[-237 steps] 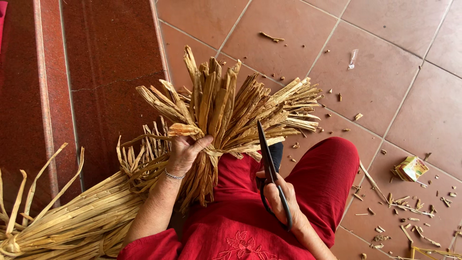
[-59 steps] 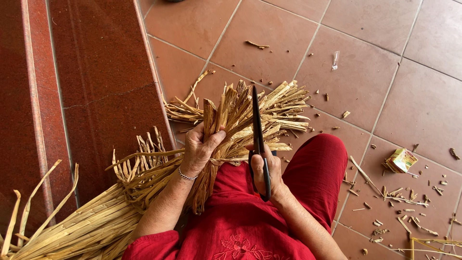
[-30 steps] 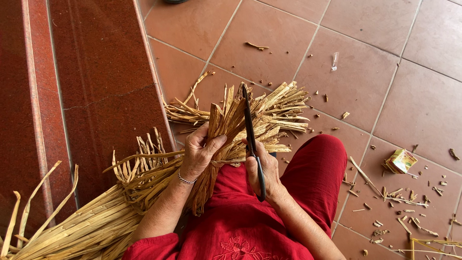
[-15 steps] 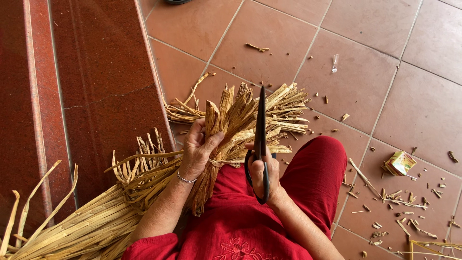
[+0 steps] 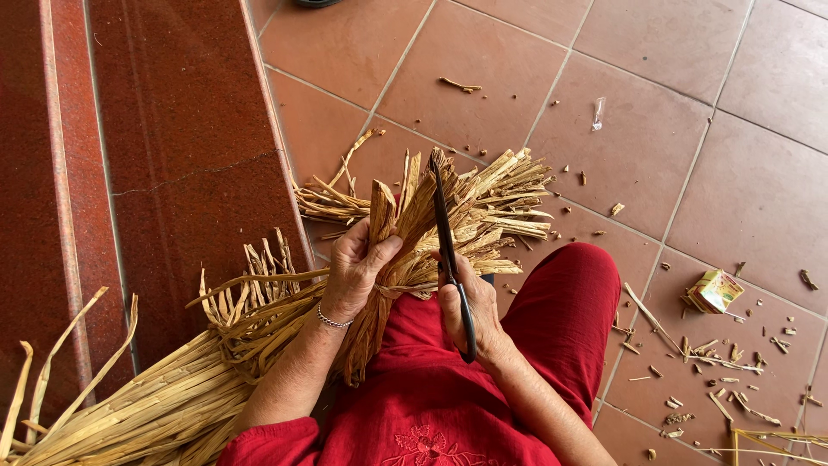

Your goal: The person sits on a tiled floor and uses large shears to trim the ends of bundles of dried plant stalks. They repeatedly cut the stalks to a uniform length, then trim the edges of a woven mat made from similar material.

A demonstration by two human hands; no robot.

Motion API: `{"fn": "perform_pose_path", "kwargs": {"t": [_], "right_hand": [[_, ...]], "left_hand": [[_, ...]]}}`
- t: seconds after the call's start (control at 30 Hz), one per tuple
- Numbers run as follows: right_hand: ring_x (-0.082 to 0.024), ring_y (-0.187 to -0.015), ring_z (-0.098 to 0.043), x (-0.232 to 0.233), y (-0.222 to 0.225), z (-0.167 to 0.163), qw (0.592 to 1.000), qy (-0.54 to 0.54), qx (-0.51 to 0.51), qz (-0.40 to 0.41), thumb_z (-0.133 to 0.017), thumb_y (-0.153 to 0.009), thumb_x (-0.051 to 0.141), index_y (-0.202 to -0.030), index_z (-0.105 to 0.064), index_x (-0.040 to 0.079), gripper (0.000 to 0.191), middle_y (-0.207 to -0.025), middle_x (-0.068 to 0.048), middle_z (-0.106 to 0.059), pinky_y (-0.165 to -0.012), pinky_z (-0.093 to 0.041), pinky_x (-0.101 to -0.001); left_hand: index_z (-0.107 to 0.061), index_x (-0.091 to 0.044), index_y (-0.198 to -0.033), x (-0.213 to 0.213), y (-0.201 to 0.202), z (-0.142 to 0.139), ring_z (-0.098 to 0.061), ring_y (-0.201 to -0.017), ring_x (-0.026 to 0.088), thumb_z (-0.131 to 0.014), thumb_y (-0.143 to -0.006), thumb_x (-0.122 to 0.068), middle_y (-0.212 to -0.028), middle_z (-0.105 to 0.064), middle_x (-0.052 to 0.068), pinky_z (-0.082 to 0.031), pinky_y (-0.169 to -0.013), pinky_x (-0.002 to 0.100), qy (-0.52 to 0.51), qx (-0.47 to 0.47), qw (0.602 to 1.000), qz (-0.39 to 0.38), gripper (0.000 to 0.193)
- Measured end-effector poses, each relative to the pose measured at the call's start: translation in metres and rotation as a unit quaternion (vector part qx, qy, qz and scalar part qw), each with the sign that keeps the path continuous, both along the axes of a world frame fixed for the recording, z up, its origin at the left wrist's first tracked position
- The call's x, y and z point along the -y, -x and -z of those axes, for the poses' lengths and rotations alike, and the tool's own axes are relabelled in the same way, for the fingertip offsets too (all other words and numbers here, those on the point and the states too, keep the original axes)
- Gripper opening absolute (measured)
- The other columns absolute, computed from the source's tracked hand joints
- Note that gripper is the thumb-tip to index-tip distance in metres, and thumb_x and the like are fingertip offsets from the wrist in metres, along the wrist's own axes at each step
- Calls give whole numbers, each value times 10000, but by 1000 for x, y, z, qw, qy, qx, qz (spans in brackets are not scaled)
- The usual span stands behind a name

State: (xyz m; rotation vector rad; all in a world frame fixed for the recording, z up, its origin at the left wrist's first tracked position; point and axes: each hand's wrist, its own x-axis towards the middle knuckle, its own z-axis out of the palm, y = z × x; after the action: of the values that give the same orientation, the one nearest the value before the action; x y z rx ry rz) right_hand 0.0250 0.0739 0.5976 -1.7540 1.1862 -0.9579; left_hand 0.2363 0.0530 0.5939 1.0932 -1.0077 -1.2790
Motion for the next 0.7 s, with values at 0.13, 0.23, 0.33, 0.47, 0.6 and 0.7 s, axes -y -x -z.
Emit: {"fn": "perform_pose_path", "kwargs": {"t": [0.13, 0.23, 0.33, 0.47, 0.6, 0.7], "right_hand": [[-204, -681, -667, 4, 0, 0, 1000, 0, -3, 5, -306, -1026, 697, -1400, -547, 42, 792, -743, -59, -597, -628, -526, -339], [-205, -687, -671, 5, 0, 2, 1000, 8, -9, 2, -285, -1029, 709, -1395, -555, 43, 806, -759, -64, -600, -631, -530, -342], [-195, -672, -668, 5, -4, 3, 1000, -10, -16, 15, -239, -1007, 733, -1400, -558, 60, 842, -735, -57, -598, -621, -524, -343], [-181, -673, -649, 5, -6, 3, 1000, 5, 2, -1, -193, -1019, 740, -1426, -520, 55, 861, -797, -48, -607, -618, -525, -333], [-183, -659, -641, 7, -3, 0, 1000, 4, 4, -3, -212, -1025, 721, -1423, -517, 47, 841, -779, -45, -604, -610, -521, -334], [-184, -659, -642, 8, -3, 0, 1000, 9, 1, -1, -227, -1032, 711, -1404, -531, 41, 824, -771, -44, -601, -609, -518, -336]], "left_hand": [[-713, -61, -1083, 1, 0, -8, -652, -880, 56, -721, -978, -155, -948, -718, -22, -582, -811, 233, -3, 17, 1000, 21, 141], [-705, -58, -1079, 2, 1, -12, -644, -879, 57, -722, -984, -150, -947, -715, -18, -574, -805, 232, 4, 7, 1000, 30, 133], [-704, -54, -1083, 4, 2, -14, -637, -883, 55, -721, -984, -143, -954, -714, -15, -567, -802, 228, 6, 5, 999, 31, 134], [-709, -61, -1101, 5, 4, -14, -639, -869, 48, -715, -966, -142, -948, -721, -19, -566, -786, 219, -5, 26, 1000, 16, 158], [-706, -60, -1102, 4, 4, -13, -647, -872, 47, -716, -959, -144, -944, -714, -26, -574, -795, 219, -9, 21, 1000, 12, 166], [-704, -49, -1080, 4, 3, -12, -630, -857, 47, -725, -974, -146, -926, -703, -26, -562, -781, 218, -5, 25, 999, 20, 145]]}}
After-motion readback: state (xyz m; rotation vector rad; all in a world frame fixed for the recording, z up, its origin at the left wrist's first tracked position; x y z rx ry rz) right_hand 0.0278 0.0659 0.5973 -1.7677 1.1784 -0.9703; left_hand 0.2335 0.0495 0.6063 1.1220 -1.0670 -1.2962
